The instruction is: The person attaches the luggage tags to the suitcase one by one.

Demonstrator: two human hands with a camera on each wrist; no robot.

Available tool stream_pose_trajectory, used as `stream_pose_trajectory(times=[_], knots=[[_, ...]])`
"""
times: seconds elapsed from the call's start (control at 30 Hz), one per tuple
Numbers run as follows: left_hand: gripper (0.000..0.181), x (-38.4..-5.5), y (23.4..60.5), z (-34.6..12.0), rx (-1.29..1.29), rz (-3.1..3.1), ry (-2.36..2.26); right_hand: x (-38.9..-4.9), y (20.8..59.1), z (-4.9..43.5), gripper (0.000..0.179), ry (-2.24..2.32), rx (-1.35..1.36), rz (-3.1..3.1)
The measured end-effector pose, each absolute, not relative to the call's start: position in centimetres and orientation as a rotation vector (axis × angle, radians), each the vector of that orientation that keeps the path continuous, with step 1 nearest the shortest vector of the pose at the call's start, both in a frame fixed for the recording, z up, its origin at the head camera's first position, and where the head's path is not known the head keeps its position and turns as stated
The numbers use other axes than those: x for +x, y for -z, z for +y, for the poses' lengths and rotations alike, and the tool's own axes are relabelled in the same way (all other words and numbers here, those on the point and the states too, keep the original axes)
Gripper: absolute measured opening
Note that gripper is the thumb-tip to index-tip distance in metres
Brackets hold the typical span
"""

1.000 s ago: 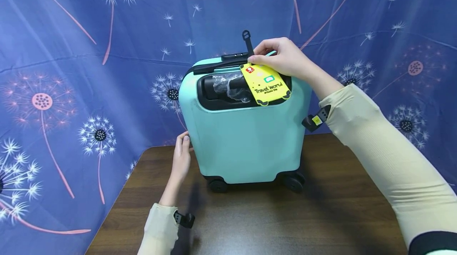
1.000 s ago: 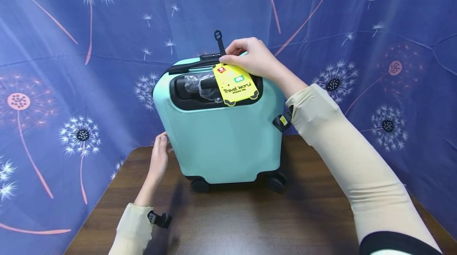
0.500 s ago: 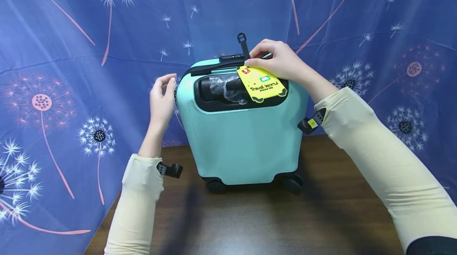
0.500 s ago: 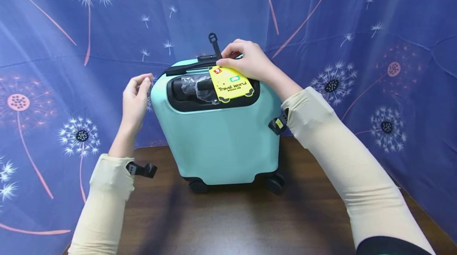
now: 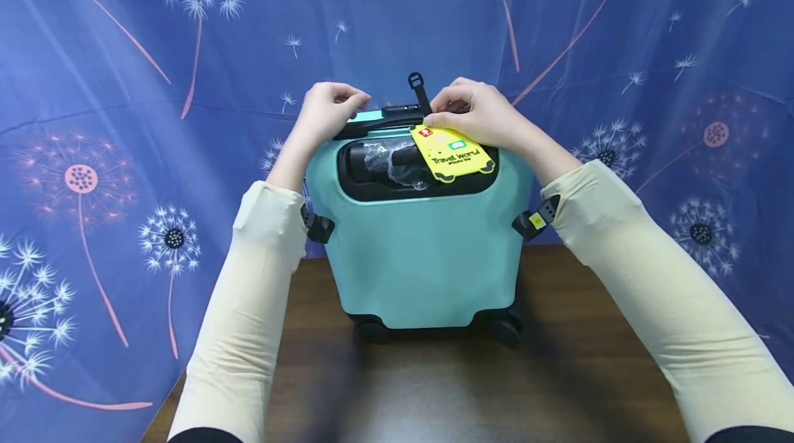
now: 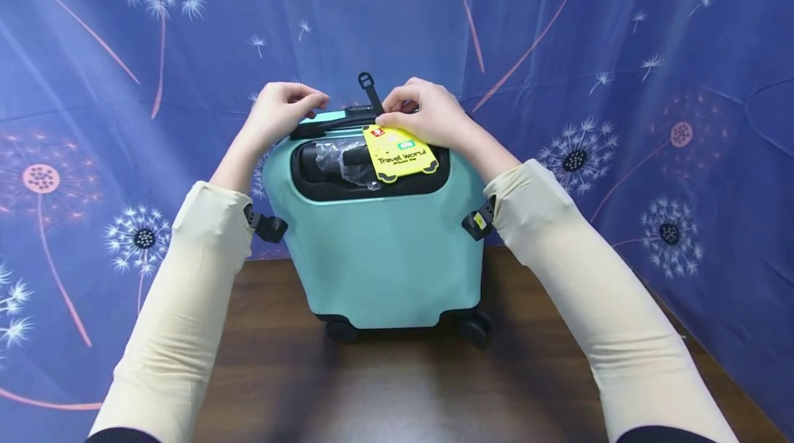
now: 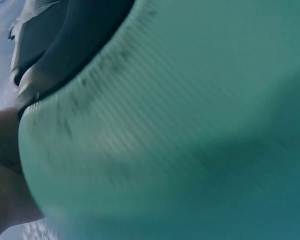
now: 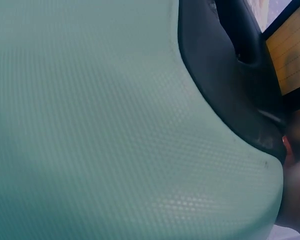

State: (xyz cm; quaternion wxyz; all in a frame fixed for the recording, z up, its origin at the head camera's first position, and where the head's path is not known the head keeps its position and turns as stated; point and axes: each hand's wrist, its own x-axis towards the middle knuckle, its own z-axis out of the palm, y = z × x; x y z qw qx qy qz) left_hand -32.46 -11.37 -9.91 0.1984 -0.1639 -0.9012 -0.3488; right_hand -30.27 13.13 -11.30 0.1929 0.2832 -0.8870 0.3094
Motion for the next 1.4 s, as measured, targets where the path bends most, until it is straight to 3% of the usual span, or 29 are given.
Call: stream_pose_trajectory(times=[0.33,0.97,1.4], knots=[[0.028,-34.3,9.8,-8.1,-0.599,-2.705,0.896,-30.4,11.5,13.2,0.024,-0.834,0.833,-2.518],[0.040,-34.9,7.4,-7.5,-0.684,-3.155,0.709,-30.2,11.3,13.2,0.024,-0.864,0.816,-2.542],[0.028,-35.2,9.3,-7.5,-0.668,-2.796,1.145,-30.2,11.4,12.9,0.027,-0.889,0.769,-2.531]])
